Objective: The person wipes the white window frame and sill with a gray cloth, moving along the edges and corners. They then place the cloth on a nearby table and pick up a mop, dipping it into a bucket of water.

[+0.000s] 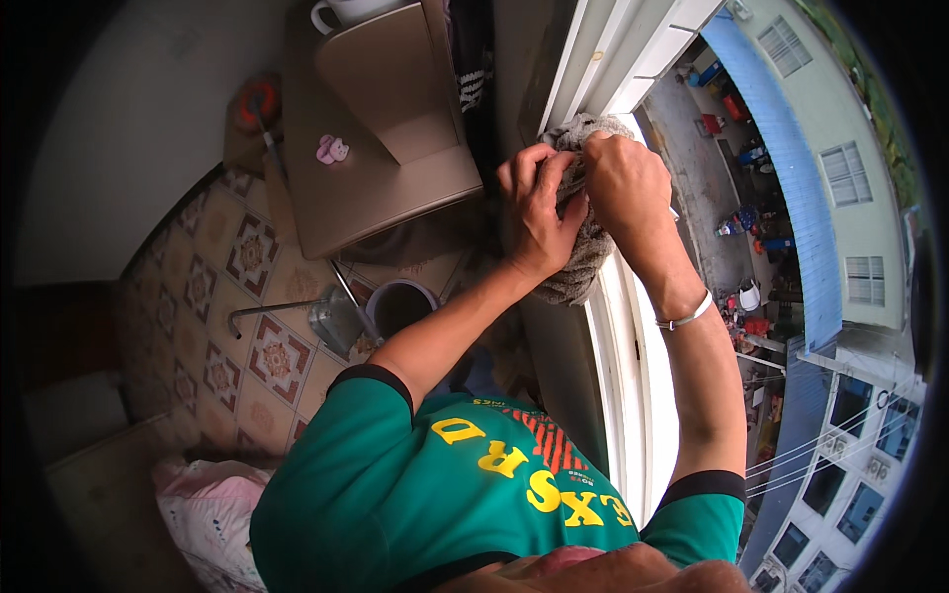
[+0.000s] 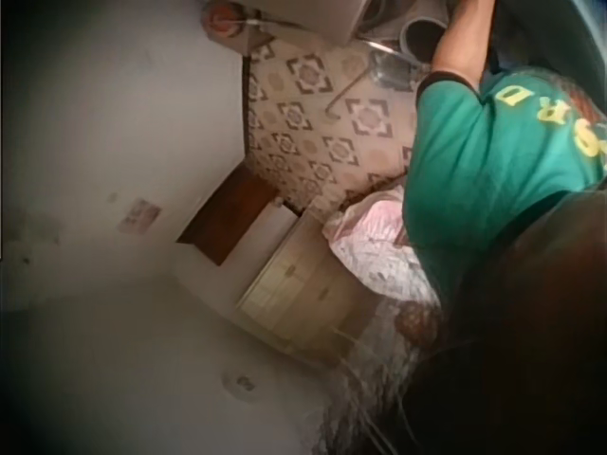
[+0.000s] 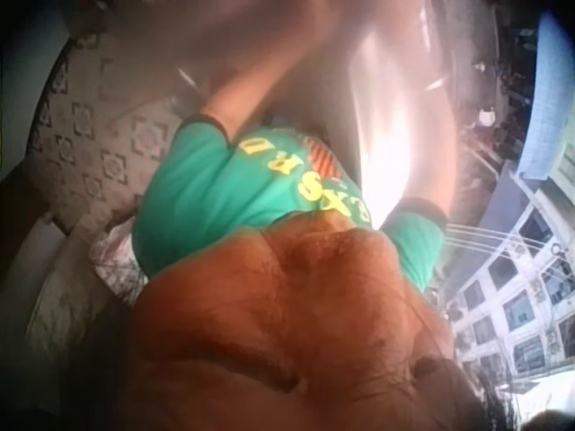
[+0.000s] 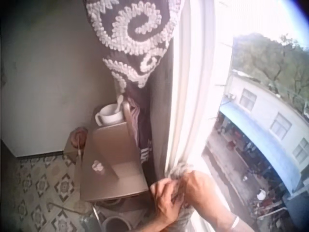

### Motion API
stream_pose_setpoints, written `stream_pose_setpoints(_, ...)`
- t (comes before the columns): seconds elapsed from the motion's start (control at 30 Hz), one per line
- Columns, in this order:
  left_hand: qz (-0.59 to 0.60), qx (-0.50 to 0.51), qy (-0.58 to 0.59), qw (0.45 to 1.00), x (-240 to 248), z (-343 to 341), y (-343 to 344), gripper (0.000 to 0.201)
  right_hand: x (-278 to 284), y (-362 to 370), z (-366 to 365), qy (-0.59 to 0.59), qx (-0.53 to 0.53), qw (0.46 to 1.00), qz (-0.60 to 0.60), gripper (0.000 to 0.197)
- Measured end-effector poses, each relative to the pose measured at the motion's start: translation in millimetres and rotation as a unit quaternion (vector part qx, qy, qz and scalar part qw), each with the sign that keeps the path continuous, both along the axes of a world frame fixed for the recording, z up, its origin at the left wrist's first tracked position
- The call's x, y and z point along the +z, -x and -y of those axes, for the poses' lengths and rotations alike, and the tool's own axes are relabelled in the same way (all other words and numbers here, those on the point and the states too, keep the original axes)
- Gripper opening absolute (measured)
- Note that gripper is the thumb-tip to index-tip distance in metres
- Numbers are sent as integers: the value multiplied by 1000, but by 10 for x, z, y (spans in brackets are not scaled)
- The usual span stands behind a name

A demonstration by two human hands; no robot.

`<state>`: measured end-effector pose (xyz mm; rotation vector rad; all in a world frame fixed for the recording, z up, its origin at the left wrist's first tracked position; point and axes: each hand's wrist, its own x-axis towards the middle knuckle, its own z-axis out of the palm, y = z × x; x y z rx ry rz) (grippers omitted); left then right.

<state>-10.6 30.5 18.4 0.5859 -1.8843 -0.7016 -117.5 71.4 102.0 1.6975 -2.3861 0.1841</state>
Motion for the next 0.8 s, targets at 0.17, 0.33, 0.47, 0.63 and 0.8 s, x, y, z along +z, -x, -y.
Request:
stream_pose_setpoints(0.17, 29, -109, 6, 994, 7, -368, -304, 37, -53, -149, -702, -13, 47, 997, 61, 6)
stream_pose_setpoints(0.33, 4, -294, 32, 955, -17, -1157, -731, 36, 125, -683, -1941, -136, -30, 982, 131, 8)
stream_pose_setpoints(0.47, -4, -498, 94, 862, 26, -1588, -822, 38, 174, -1080, -2910, -176, -116, 962, 176, 7)
stream_pose_setpoints(0.63, 16, -601, -46, 798, 64, -1855, -660, 28, 311, -1500, -4080, 17, -370, 753, 544, 14)
stream_pose_setpoints(0.8, -165, -415, -52, 893, 903, -1317, -184, 21, -966, -1621, -5400, 361, -398, 697, 474, 17)
